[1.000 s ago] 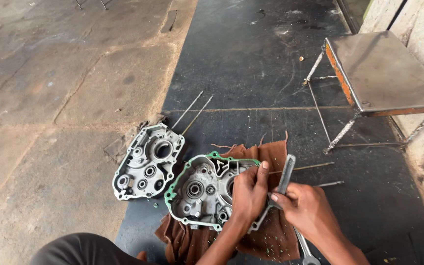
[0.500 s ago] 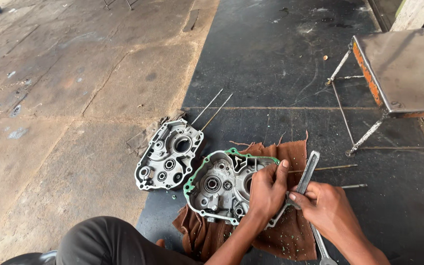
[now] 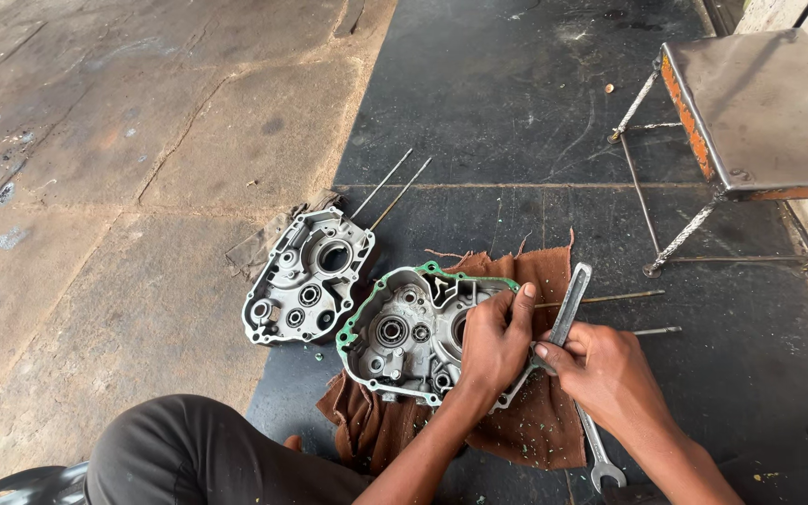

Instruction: The person scrapes material from the surface of a motorcycle engine crankcase with a metal tool. They then apply a substance from a tube to the rim of the engine part by hand while sitting on the floor.

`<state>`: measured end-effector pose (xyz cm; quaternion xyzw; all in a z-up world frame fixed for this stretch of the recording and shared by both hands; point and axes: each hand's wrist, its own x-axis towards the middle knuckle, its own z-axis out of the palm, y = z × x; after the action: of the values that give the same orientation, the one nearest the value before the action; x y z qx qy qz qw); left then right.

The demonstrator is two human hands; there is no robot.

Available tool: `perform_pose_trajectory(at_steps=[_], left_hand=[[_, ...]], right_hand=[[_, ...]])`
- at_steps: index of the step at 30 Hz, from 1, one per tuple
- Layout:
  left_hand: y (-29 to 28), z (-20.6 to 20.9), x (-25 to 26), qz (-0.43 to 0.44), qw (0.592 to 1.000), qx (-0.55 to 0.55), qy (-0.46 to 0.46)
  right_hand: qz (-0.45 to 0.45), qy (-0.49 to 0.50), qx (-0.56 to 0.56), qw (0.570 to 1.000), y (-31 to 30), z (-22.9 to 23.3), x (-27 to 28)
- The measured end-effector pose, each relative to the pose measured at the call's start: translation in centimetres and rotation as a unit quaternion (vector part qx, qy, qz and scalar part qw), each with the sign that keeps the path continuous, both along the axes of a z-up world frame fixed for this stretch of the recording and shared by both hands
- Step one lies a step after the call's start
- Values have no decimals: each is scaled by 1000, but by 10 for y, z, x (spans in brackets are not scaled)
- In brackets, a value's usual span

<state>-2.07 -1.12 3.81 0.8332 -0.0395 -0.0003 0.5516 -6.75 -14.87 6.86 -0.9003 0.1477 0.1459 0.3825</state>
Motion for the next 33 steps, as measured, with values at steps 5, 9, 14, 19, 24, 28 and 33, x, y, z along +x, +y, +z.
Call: perform_pose_trajectory(at_steps=[5, 9, 14, 19, 24, 28, 33], left_hand=[[2, -2, -1, -10, 999, -15, -41], [2, -2, -1, -7, 999, -8, -30], [2, -1, -1, -13, 999, -13, -38], [1, -1, -2, -12, 999, -11, -28], [1, 1, -3, -12, 1000, -7, -24], [2, 3, -3, -11, 1000, -9, -25], [1, 2, -1, -9, 1000, 1, -13]], right_hand=[[-5, -47, 29, 998, 1, -1, -1], [-7, -70, 48, 996, 0, -6, 0], [0, -49, 25, 998, -2, -12, 2], [3, -57, 26, 998, -1, -9, 2], [-3, -40, 29, 999, -1, -6, 2], [-2, -63, 28, 998, -2, -9, 0], [6, -58, 25, 998, -2, -7, 3]])
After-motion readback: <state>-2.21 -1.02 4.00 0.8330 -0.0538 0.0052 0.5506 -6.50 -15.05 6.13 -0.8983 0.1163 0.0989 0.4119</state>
